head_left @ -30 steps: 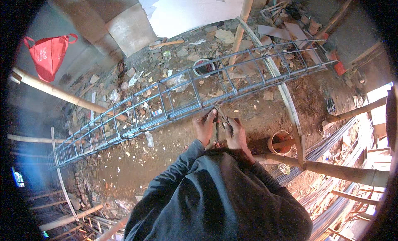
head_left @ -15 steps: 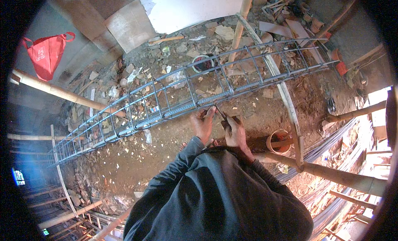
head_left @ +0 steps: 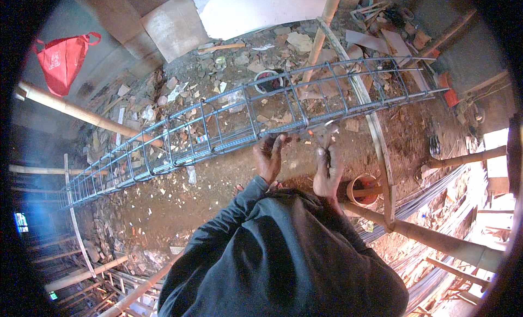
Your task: The person uses pliers to twist wire ties around the joints of a metal ladder frame, securing the rungs to the side rails. The person works along the length of the ladder, repeatedly bending and tightening wire at multiple connection points.
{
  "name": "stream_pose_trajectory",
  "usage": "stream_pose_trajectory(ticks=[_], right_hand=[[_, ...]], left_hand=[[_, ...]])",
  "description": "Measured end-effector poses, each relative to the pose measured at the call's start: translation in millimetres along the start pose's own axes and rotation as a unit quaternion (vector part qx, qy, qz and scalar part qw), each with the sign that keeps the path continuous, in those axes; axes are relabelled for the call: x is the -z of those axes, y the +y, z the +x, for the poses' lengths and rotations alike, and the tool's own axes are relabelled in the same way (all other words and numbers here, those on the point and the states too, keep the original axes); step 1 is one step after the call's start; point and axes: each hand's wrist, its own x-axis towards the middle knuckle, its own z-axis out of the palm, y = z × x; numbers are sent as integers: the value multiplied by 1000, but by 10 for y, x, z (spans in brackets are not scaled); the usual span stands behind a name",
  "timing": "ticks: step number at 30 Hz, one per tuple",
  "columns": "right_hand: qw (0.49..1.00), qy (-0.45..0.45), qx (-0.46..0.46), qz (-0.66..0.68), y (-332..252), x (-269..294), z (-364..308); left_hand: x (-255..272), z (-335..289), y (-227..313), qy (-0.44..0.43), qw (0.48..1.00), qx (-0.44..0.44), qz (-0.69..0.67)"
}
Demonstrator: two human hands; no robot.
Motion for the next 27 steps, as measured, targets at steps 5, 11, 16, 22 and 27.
stream_pose_trajectory(ticks=[5,11,16,22,27], right_hand=[[985,-33,85,144,-651,138,139],[950,66,5,304,-1060,404,522],[962,106,52,247,-778,449,938],[964,68,231,117,-460,203,1282],[969,85,224,63,41,60,1385]], left_hand=[[3,49,-10,31,1000,-3,2],[113,64,171,34,994,-69,-80],[261,105,375,86,979,-20,-186],[652,217,597,171,932,146,-286],[899,216,722,174,917,141,-328]])
